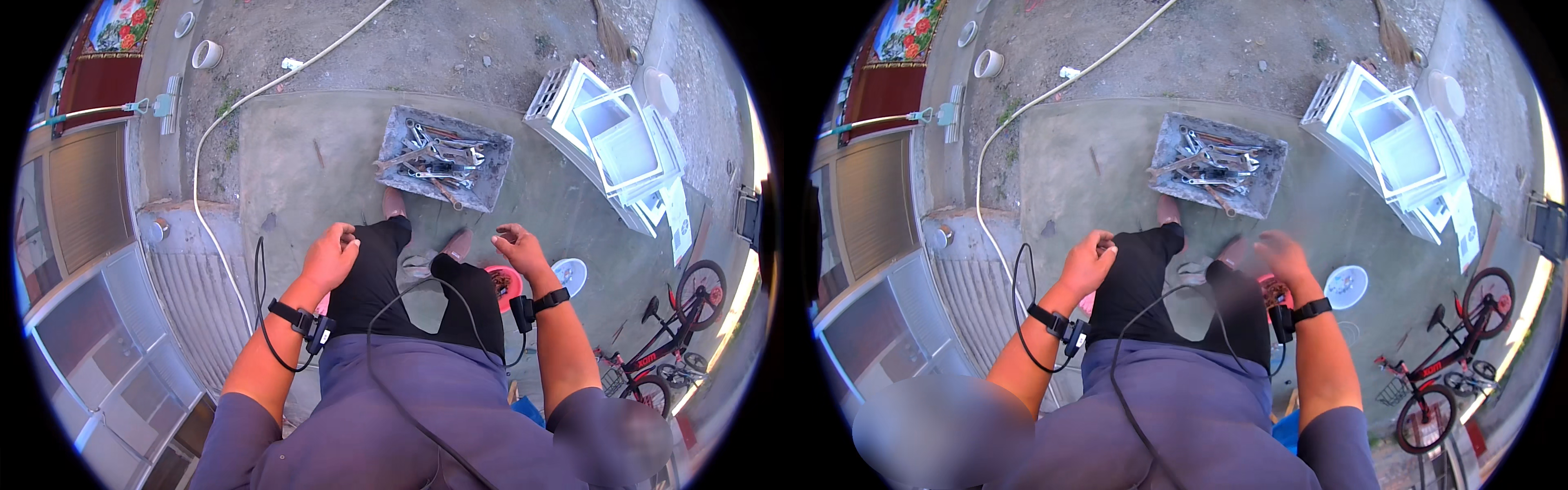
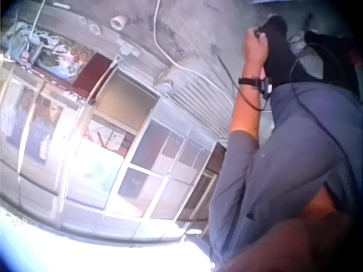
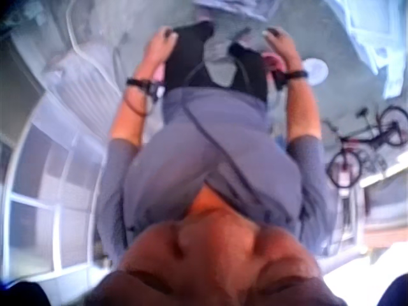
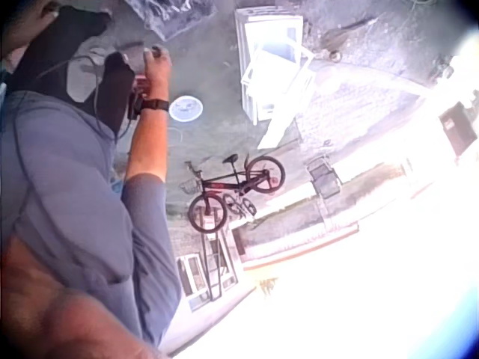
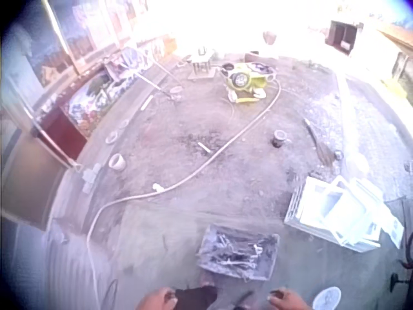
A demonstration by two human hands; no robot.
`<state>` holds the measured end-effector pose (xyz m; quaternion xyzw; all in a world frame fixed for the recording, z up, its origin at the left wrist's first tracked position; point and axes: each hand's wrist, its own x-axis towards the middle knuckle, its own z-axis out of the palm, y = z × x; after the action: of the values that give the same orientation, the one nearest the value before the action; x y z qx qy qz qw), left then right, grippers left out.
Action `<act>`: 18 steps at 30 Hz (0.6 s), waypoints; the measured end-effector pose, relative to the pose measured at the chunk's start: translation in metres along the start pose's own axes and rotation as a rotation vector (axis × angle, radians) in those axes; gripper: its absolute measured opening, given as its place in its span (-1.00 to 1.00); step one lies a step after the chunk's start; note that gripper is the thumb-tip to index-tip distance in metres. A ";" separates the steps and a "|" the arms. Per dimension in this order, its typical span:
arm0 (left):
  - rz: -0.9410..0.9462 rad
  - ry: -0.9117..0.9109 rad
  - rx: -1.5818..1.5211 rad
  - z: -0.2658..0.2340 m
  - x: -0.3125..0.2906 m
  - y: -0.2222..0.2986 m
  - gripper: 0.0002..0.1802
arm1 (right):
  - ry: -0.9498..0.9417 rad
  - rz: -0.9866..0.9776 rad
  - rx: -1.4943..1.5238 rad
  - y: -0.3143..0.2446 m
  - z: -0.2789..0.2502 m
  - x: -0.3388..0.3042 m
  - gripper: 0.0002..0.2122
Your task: The person assembles a small torch device, pours liquid from a bottle into a cup, and uses the torch to heat an adjustable wrench taken from a tray of tools.
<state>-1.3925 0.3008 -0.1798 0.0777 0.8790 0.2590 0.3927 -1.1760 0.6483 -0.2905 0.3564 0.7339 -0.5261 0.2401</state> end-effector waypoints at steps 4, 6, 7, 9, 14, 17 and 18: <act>0.084 -0.054 0.079 0.007 0.059 0.007 -0.67 | 0.026 0.098 0.016 0.016 0.025 0.007 -0.58; 0.133 -0.110 0.106 0.017 0.091 0.011 -0.67 | 0.028 0.109 0.025 0.033 0.045 0.012 -0.58; 0.153 -0.160 0.140 0.025 0.106 0.008 -0.67 | 0.032 0.087 0.023 0.047 0.059 0.017 -0.58; 0.209 -0.248 0.213 0.036 0.140 0.006 -0.68 | 0.080 0.096 0.086 0.055 0.076 0.034 -0.60; 0.294 -0.413 0.381 0.070 0.232 -0.029 -0.70 | 0.132 0.261 0.245 0.078 0.127 0.100 -0.61; 0.384 -0.440 0.488 0.089 0.286 -0.061 -0.70 | 0.118 0.296 0.335 0.100 0.172 0.151 -0.59; 0.395 -0.448 0.545 0.095 0.302 -0.068 -0.70 | 0.126 0.294 0.364 0.104 0.186 0.171 -0.58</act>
<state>-1.5238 0.3828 -0.4645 0.4007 0.7765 0.0638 0.4822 -1.2074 0.5394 -0.5388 0.5289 0.5806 -0.5859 0.1997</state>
